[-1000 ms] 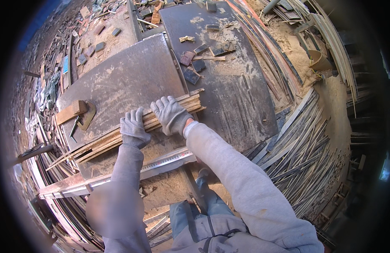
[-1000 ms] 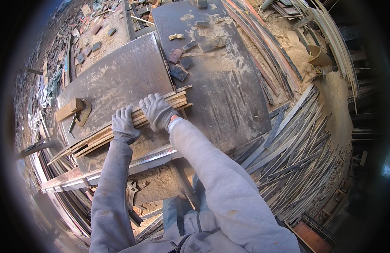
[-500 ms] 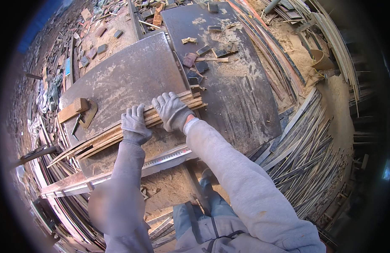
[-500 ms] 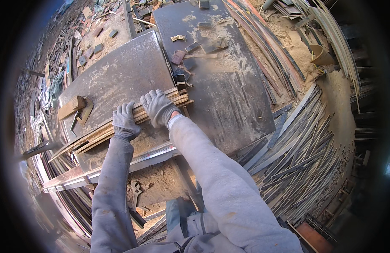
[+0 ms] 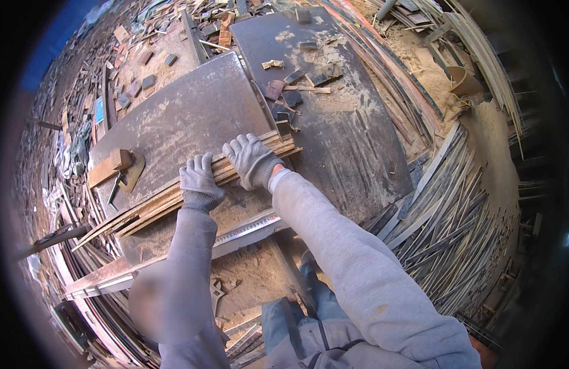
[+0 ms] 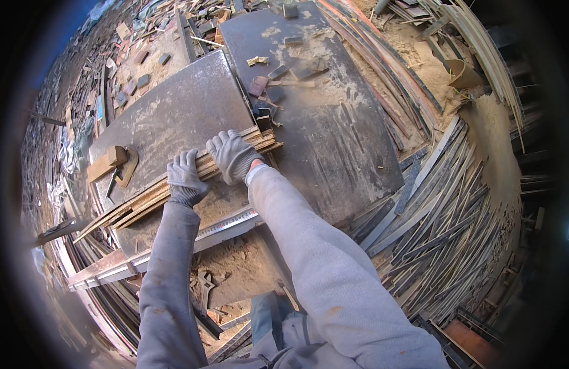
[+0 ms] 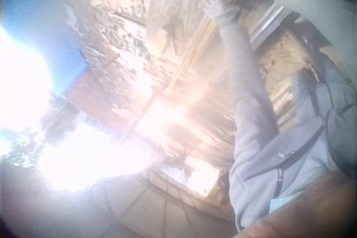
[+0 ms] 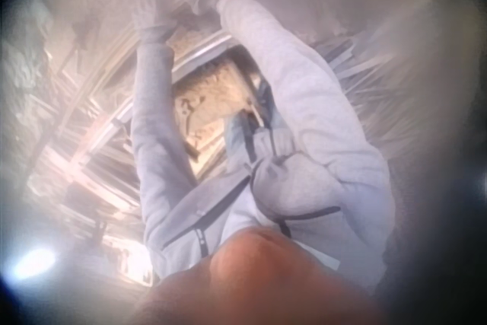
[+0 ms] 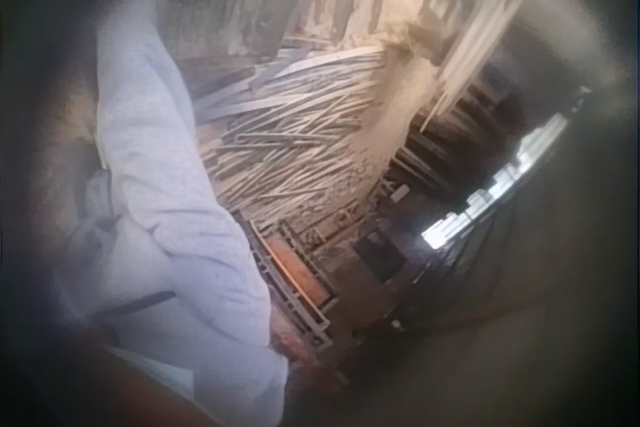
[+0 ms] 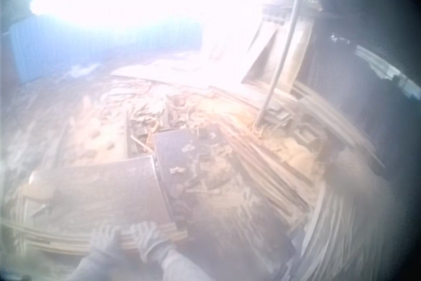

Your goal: The person selects wooden planks from a pile, places them on a table saw, and cuts them into smaller pieces. The person then stacks the cut pieces on the table and continues cutting additional planks.

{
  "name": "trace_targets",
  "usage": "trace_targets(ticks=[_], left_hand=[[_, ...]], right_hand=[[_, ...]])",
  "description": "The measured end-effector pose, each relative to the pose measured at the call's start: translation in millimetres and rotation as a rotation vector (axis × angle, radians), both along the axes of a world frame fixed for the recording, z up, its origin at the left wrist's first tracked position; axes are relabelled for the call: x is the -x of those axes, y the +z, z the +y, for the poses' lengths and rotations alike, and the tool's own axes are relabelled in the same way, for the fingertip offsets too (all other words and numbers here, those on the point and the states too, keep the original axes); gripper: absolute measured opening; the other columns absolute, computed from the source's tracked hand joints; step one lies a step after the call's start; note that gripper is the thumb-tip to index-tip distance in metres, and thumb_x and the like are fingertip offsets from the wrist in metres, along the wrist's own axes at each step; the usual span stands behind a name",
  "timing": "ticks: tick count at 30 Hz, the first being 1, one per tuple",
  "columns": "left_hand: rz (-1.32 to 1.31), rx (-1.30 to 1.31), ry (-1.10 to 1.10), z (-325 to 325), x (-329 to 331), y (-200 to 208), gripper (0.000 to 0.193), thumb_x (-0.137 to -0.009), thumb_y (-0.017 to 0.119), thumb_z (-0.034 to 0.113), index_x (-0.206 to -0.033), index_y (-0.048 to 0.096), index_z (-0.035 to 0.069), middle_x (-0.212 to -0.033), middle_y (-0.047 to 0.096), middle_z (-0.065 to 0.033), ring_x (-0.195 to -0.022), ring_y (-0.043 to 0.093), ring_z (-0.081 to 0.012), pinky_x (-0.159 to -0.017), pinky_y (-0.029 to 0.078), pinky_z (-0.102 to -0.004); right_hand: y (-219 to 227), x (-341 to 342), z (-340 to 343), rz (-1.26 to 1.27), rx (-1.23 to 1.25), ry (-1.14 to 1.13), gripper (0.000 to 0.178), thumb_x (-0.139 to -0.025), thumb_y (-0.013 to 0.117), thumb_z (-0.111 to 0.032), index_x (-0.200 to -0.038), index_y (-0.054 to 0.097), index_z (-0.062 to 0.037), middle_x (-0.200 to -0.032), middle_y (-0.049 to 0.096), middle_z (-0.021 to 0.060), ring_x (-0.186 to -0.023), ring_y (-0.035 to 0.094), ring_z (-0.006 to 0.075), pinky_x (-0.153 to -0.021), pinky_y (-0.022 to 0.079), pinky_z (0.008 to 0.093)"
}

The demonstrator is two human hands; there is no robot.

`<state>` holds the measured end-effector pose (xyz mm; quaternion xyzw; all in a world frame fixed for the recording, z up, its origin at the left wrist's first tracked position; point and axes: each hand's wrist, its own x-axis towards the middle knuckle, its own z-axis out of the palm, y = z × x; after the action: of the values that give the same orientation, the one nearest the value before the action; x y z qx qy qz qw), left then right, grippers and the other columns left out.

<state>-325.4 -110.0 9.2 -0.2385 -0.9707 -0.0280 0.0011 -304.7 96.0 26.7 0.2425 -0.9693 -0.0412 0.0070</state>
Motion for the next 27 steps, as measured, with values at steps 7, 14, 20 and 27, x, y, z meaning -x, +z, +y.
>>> trace_targets(ticks=[7, 14, 20, 27], left_hand=[[0.033, 0.027, -0.001, 2, 0, 1, 0.09, -0.068, 0.089, 0.038, -0.144, 0.049, 0.01, -0.134, 0.056, -0.0133, -0.129, 0.055, -0.0322, -0.111, 0.041, -0.0476], [0.023, 0.063, 0.026, 8, 1, 3, 0.089, -0.069, 0.09, 0.042, -0.142, 0.051, 0.011, -0.134, 0.057, -0.0131, -0.13, 0.055, -0.0308, -0.11, 0.041, -0.0472], [-0.074, 0.092, 0.031, 5, -4, 18, 0.071, -0.072, 0.081, 0.035, -0.133, 0.053, 0.012, -0.127, 0.059, -0.0112, -0.127, 0.055, -0.0283, -0.105, 0.043, -0.0443], [-0.339, 0.106, -0.014, 0, 12, 1, 0.079, -0.081, 0.074, 0.035, -0.15, 0.047, 0.005, -0.144, 0.055, -0.0161, -0.143, 0.047, -0.0334, -0.123, 0.031, -0.0502]], right_hand=[[0, 0, -2, 0.033, -0.016, -0.008, 0.079, -0.083, 0.078, -0.051, -0.138, 0.056, -0.0002, -0.127, 0.062, 0.014, -0.119, 0.058, 0.0272, -0.104, 0.044, 0.0417], [1, 0, -7, -0.046, -0.019, -0.07, 0.067, -0.082, 0.074, -0.036, -0.137, 0.055, -0.0017, -0.13, 0.062, 0.0147, -0.123, 0.058, 0.0283, -0.108, 0.042, 0.0424], [-15, 7, -11, -0.055, 0.069, -0.078, 0.079, -0.076, 0.083, -0.048, -0.135, 0.052, -0.0044, -0.12, 0.057, 0.0106, -0.119, 0.055, 0.0272, -0.106, 0.04, 0.0428], [-38, 29, -1, -0.272, 0.088, 0.014, 0.061, -0.073, 0.074, -0.027, -0.126, 0.054, -0.0025, -0.117, 0.057, 0.0148, -0.114, 0.055, 0.0315, -0.101, 0.041, 0.0452]])
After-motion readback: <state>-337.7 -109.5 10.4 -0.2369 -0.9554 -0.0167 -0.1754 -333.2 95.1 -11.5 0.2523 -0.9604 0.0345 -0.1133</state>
